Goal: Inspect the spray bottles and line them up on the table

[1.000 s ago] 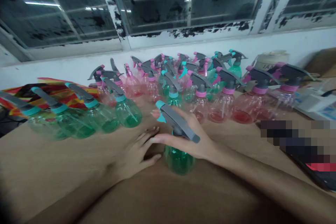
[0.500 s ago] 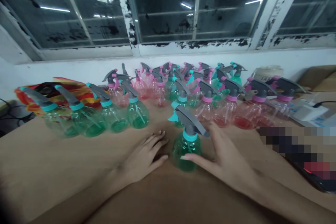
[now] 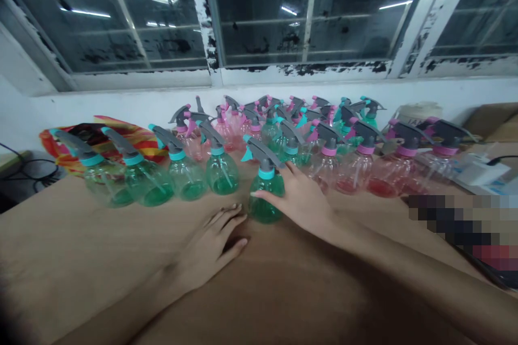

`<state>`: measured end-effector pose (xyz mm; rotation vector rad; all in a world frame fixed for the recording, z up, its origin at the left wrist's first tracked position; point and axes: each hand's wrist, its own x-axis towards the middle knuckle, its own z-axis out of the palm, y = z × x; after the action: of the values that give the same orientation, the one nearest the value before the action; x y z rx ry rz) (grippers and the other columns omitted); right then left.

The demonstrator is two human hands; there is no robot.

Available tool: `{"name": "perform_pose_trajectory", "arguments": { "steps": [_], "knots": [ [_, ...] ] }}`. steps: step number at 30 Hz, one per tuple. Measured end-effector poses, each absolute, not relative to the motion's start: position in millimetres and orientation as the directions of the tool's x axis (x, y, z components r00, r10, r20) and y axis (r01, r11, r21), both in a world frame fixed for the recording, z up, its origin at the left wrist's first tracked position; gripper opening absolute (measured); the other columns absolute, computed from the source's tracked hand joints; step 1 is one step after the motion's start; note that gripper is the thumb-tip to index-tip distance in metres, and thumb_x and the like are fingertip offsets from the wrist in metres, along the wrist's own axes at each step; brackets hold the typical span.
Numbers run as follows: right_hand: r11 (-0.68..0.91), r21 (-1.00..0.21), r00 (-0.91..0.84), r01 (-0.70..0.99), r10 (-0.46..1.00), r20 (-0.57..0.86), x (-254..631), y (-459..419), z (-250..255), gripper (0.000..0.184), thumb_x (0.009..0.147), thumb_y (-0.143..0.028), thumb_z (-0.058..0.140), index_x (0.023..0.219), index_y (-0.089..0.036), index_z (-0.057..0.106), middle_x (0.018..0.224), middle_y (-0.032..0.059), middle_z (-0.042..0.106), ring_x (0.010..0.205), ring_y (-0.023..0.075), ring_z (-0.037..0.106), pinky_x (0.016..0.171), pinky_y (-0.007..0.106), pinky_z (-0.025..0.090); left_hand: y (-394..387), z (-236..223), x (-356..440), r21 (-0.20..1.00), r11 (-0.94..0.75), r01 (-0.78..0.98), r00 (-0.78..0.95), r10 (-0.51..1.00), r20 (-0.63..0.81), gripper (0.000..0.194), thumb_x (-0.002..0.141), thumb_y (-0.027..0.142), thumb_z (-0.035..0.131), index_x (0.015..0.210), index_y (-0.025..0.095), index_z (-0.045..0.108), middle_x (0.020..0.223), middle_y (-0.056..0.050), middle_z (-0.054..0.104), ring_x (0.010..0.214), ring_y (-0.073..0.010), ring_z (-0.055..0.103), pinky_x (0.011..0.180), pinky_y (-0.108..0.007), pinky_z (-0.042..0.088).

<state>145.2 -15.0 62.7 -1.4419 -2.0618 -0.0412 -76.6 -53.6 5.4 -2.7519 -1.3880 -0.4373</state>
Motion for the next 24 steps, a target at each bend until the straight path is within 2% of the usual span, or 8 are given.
{"name": "perform_pose_trajectory", "arguments": {
  "steps": [6, 12, 24],
  "knots": [
    [0.362, -0.357, -0.162, 0.861, 0.860, 0.483, 118.6, 19.7, 61.9, 0.070, 0.074, -0.070, 0.049, 0.112, -0.011, 0.058, 0.107, 0.0163, 0.062, 0.087, 0.0341, 0.064, 0.069, 0.047, 0.051, -54.1, 10.1, -74.2, 0.099, -0.589, 0.802, 0.553, 0.795, 0.248, 0.040, 0.091, 0.033, 0.052, 0.126, 0.015, 0.048, 0.134, -0.012, 0.049, 0.125, -0.0265, 0.043, 0.101, -0.044, 0.037],
    [0.337, -0.377, -0.115, 0.863, 0.857, 0.501, 111.0, 37.8, 60.0, 0.069, 0.073, -0.070, 0.051, 0.109, -0.012, 0.059, 0.106, 0.0156, 0.062, 0.093, 0.0344, 0.062, 0.072, 0.046, 0.051, -54.6, 10.1, -73.4, 0.128, -0.589, 0.798, 0.549, 0.798, 0.250, 0.039, 0.091, 0.031, 0.052, 0.126, 0.014, 0.048, 0.132, -0.012, 0.050, 0.125, -0.0273, 0.042, 0.103, -0.047, 0.034],
    [0.318, -0.410, -0.074, 0.855, 0.858, 0.509, 102.7, 51.7, 60.9, 0.066, 0.079, -0.063, 0.049, 0.116, -0.009, 0.054, 0.111, 0.0209, 0.060, 0.096, 0.0370, 0.061, 0.070, 0.047, 0.050, -52.7, 2.5, -74.9, 0.189, -0.574, 0.797, 0.521, 0.811, 0.266, 0.039, 0.092, 0.036, 0.050, 0.127, 0.019, 0.046, 0.135, -0.010, 0.047, 0.126, -0.0270, 0.040, 0.103, -0.047, 0.033]
  ]
}}
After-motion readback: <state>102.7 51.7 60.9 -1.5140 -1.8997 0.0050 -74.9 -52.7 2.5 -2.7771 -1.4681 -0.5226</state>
